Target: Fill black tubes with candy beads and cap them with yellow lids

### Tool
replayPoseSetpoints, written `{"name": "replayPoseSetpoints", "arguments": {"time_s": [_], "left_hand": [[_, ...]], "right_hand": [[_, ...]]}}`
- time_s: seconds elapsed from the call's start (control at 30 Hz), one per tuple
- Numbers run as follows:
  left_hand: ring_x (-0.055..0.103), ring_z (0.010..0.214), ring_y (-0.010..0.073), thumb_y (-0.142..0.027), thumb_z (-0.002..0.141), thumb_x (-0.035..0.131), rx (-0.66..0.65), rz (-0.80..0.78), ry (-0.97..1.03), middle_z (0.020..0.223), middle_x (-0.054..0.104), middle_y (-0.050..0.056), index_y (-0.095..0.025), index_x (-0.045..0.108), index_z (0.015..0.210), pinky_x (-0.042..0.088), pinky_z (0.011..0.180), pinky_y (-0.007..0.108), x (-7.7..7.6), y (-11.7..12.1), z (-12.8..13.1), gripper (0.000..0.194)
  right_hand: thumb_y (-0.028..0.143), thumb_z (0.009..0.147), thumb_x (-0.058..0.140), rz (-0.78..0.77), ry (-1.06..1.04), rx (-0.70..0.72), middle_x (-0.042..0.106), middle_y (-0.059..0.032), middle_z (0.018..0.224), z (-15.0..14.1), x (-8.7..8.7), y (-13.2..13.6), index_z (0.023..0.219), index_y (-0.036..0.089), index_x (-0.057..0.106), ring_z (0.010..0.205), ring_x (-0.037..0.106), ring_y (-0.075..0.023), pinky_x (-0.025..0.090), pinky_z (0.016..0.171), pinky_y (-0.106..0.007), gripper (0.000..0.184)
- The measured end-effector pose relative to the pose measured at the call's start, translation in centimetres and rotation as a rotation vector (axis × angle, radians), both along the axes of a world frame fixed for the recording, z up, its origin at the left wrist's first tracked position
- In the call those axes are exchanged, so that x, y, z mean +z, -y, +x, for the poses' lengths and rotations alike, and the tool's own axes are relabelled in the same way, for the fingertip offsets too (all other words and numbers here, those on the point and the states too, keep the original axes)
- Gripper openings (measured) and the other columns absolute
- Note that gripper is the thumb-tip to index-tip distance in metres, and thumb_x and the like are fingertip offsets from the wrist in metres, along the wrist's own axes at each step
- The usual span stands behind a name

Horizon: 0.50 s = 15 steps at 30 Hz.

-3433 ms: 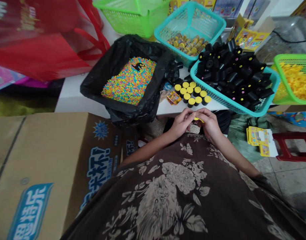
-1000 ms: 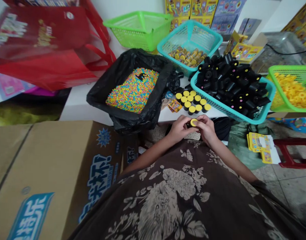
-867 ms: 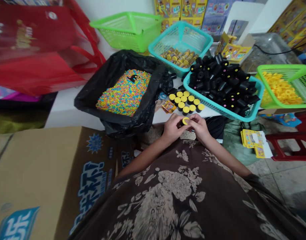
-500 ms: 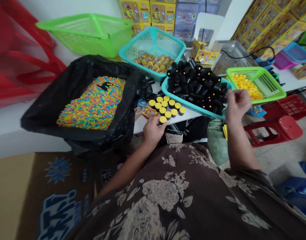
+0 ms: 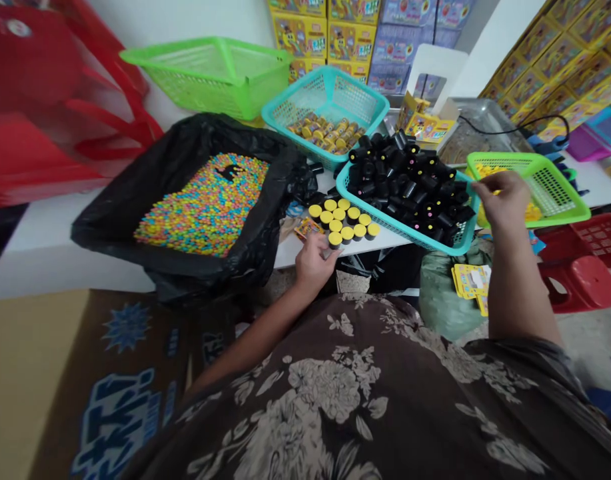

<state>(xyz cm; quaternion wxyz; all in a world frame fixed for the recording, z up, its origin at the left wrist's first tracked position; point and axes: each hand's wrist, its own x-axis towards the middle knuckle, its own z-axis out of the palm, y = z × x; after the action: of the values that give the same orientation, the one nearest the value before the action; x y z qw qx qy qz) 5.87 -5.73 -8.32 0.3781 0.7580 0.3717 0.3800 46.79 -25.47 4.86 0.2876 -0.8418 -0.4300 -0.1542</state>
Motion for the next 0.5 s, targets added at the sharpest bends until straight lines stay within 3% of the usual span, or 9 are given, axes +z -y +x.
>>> {"name": "replayPoseSetpoints", "arguments": {"time_s": [0.1, 0.23, 0.33, 0.4, 0.5], "left_hand": [[0.053, 0.057, 0.0091, -0.038, 0.074, 0.084, -0.02, -0.049, 0.063, 0.084, 0.066, -0.002, -0.021, 0.058, 0.098, 0.046, 0.06, 0.025, 0.3, 0.2, -0.2, 0.039], [0.052, 0.059, 0.0093, -0.043, 0.081, 0.078, -0.074, -0.062, 0.168, 0.081, 0.062, -0.002, -0.021, 0.059, 0.09, 0.045, 0.06, 0.024, 1.2, 0.6, -0.9, 0.03], [0.052, 0.062, 0.0115, -0.047, 0.087, 0.073, -0.102, 0.019, 0.205, 0.077, 0.061, 0.0, -0.021, 0.06, 0.082, 0.046, 0.062, 0.026, 2.5, 0.6, -2.3, 0.029], [0.053, 0.064, 0.0137, -0.05, 0.09, 0.069, -0.09, 0.095, 0.213, 0.073, 0.06, 0.001, -0.022, 0.061, 0.077, 0.047, 0.064, 0.028, 3.5, 0.2, -3.5, 0.032], [0.057, 0.071, 0.0187, -0.053, 0.094, 0.063, -0.022, 0.182, 0.203, 0.071, 0.059, 0.004, -0.022, 0.062, 0.073, 0.051, 0.073, 0.035, 4.7, -0.7, -5.2, 0.037]], "right_hand": [[0.053, 0.075, 0.079, -0.092, -0.02, 0.019, 0.065, -0.0058, 0.082, -3.6, -0.2, -3.0, 0.081, 0.024, 0.063, 0.086, 0.064, -0.0268, 0.054, 0.087, -0.048, 0.034], [0.042, 0.061, 0.087, -0.152, -0.051, -0.013, 0.064, -0.0047, 0.081, -6.0, 0.9, -5.6, 0.072, 0.026, 0.054, 0.09, 0.065, -0.03, 0.055, 0.091, -0.053, 0.038], [0.036, 0.056, 0.087, -0.055, -0.125, -0.181, 0.062, -0.0044, 0.074, -7.4, 2.4, -6.1, 0.07, 0.03, 0.047, 0.081, 0.065, -0.03, 0.055, 0.087, -0.057, 0.043], [0.038, 0.051, 0.09, 0.109, -0.189, -0.24, 0.064, -0.006, 0.075, -8.8, 3.1, -6.8, 0.072, 0.032, 0.045, 0.075, 0.066, -0.0308, 0.055, 0.082, -0.058, 0.05], [0.059, 0.054, 0.09, 0.313, -0.213, 0.045, 0.071, -0.0095, 0.083, -12.6, 3.8, -9.2, 0.077, 0.033, 0.056, 0.077, 0.069, -0.033, 0.056, 0.078, -0.059, 0.048]]}}
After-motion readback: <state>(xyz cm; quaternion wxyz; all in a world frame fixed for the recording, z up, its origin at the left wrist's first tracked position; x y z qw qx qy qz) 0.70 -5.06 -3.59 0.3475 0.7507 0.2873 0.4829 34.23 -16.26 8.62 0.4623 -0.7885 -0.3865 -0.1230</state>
